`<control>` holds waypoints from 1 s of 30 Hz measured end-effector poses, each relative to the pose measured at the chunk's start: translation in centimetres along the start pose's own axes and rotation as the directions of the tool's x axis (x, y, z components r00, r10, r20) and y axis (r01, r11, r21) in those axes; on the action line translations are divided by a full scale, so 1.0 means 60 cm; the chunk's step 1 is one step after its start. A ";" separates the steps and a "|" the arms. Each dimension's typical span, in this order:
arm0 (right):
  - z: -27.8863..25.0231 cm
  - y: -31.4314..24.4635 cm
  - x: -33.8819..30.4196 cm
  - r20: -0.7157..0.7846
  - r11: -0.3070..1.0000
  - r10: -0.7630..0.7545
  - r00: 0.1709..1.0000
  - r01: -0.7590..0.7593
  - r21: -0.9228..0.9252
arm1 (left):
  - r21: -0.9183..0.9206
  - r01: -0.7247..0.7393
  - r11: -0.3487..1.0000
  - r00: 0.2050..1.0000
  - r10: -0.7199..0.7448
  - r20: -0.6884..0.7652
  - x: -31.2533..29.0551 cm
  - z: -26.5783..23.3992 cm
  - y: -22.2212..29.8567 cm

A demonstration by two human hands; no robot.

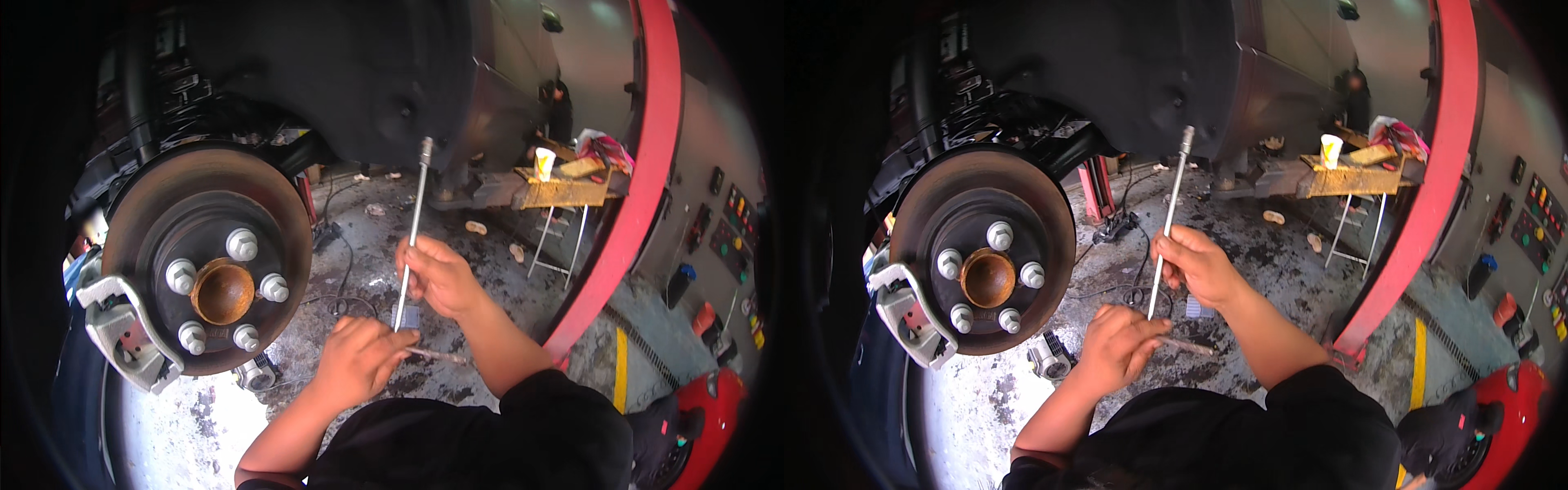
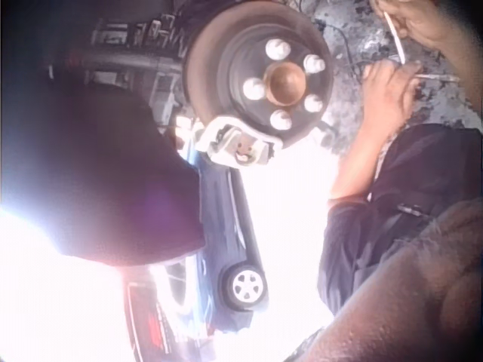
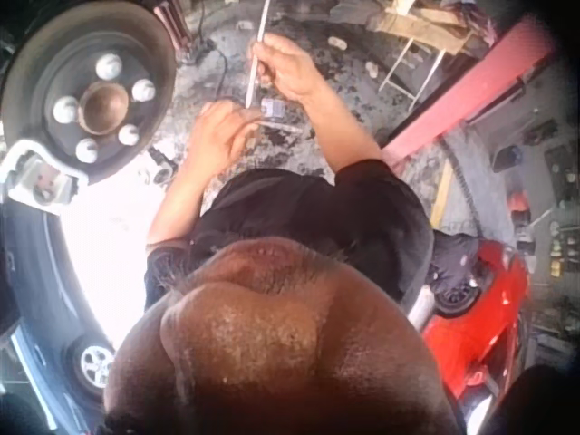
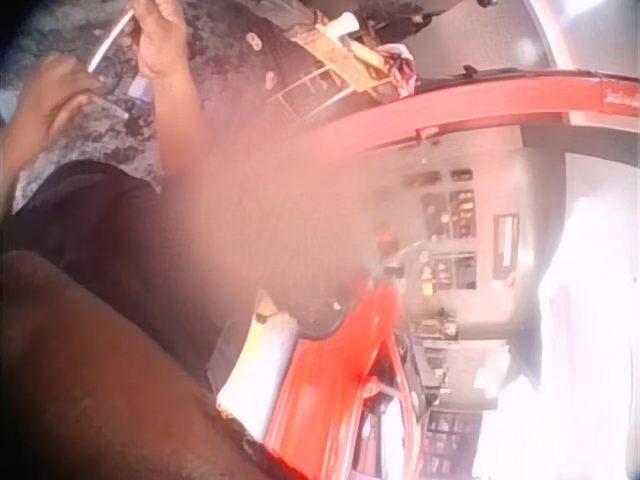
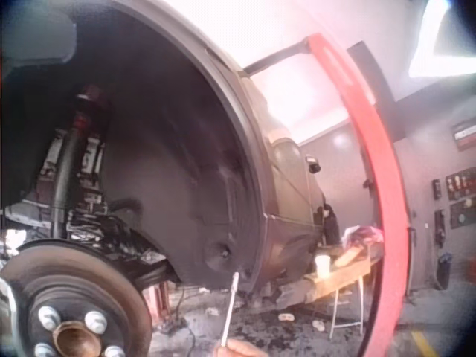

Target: The person uses a T-handle hex wrench to tighten bolts on the rear brake assembly of a car. The camera is head-mounted and shows the hands manipulating the tool around the brake caliper and wheel hub area.

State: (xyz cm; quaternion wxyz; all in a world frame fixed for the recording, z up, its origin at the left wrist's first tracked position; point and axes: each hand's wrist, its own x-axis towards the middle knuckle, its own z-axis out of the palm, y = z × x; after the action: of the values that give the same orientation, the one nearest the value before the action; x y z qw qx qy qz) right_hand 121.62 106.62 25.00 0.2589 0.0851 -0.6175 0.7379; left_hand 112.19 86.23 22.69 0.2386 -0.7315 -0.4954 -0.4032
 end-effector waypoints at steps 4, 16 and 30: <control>0.016 -0.004 0.020 -0.058 0.994 0.012 0.998 -0.005 0.110 | -0.207 0.083 0.975 0.988 -0.108 -0.108 0.014 0.003 -0.003; 0.032 -0.063 0.164 -0.051 0.918 -0.120 0.992 0.130 0.376 | -0.691 0.109 0.714 0.811 -0.465 -0.353 0.136 0.030 -0.052; 0.001 -0.058 0.223 0.065 0.923 -0.036 0.997 0.008 0.384 | -0.692 0.152 0.706 0.549 -0.642 -0.535 0.182 0.042 -0.062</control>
State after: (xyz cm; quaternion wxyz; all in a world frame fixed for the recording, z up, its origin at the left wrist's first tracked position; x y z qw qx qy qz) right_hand 111.89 110.62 33.98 0.2235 0.1672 -0.4692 0.8378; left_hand 111.71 95.40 30.08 0.0852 -0.3926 -0.3670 -0.8390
